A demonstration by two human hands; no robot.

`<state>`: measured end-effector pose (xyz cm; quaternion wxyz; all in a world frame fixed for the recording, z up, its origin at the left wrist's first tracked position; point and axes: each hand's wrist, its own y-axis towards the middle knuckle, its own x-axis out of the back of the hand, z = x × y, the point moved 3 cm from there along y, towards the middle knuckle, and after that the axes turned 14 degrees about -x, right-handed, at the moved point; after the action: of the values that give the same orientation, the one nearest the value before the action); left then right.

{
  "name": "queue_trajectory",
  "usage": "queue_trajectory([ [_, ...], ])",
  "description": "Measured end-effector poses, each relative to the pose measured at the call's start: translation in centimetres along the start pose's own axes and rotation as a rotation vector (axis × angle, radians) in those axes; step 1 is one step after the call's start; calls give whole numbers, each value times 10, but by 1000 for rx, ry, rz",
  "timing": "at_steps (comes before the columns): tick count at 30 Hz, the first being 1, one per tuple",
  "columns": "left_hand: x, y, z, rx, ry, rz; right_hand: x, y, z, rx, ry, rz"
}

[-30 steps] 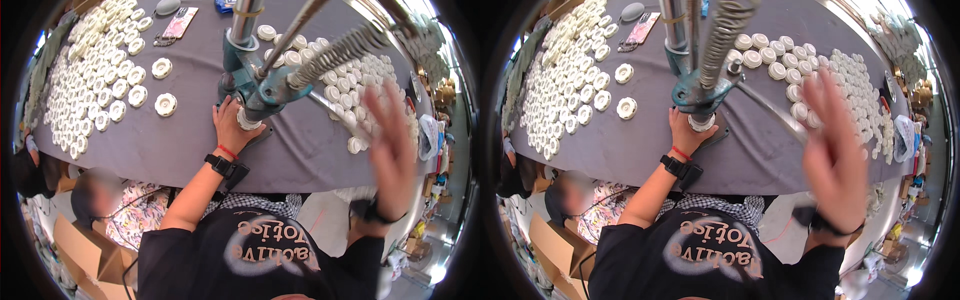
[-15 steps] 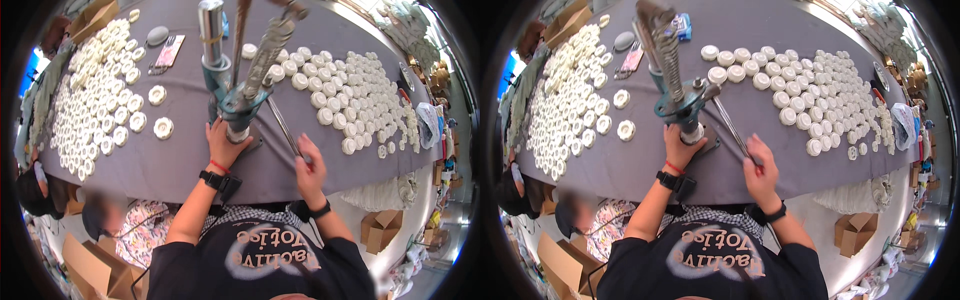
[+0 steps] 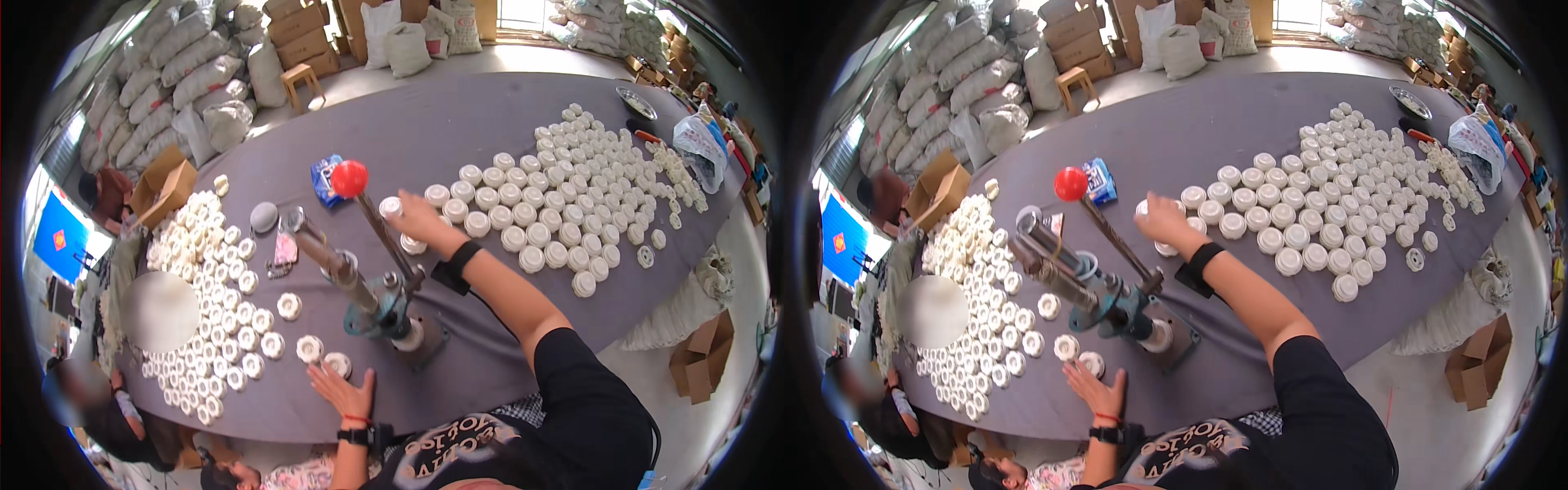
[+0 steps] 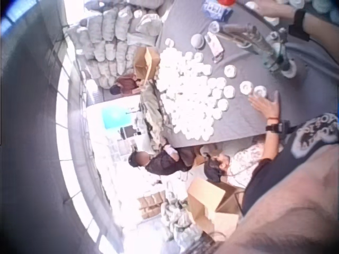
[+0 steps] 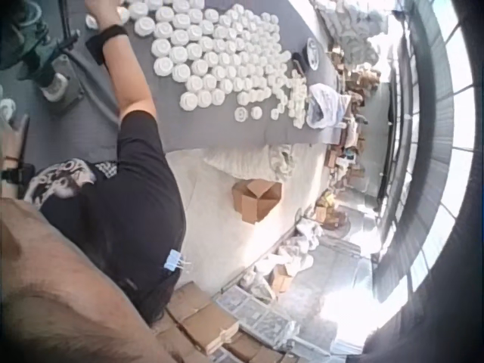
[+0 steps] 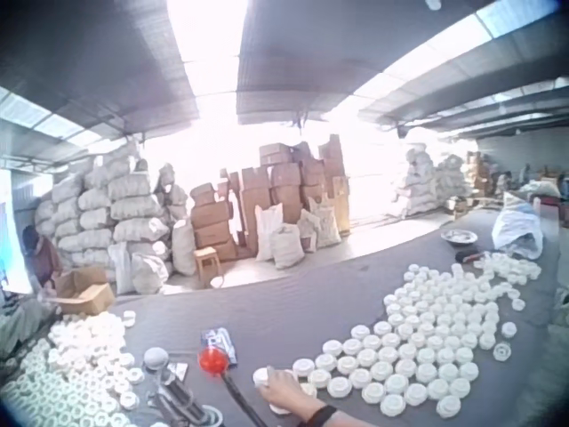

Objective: The person is using a manual lever press to assemble small circular plastic components at a workshop table.

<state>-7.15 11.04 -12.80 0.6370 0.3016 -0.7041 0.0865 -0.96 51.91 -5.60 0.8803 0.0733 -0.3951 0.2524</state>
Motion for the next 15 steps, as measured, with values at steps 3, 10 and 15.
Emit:
queue_trajectory([
  [3, 6, 5, -5, -77, -22, -58, -52, 15, 17, -1, -377, -47],
  [10, -3, 7, -3, -59, -3, 1, -68, 45, -6, -263, -553, -115],
  [15, -5, 10, -3, -67, 6, -12, -51, 28, -43, -327, -533, -215],
])
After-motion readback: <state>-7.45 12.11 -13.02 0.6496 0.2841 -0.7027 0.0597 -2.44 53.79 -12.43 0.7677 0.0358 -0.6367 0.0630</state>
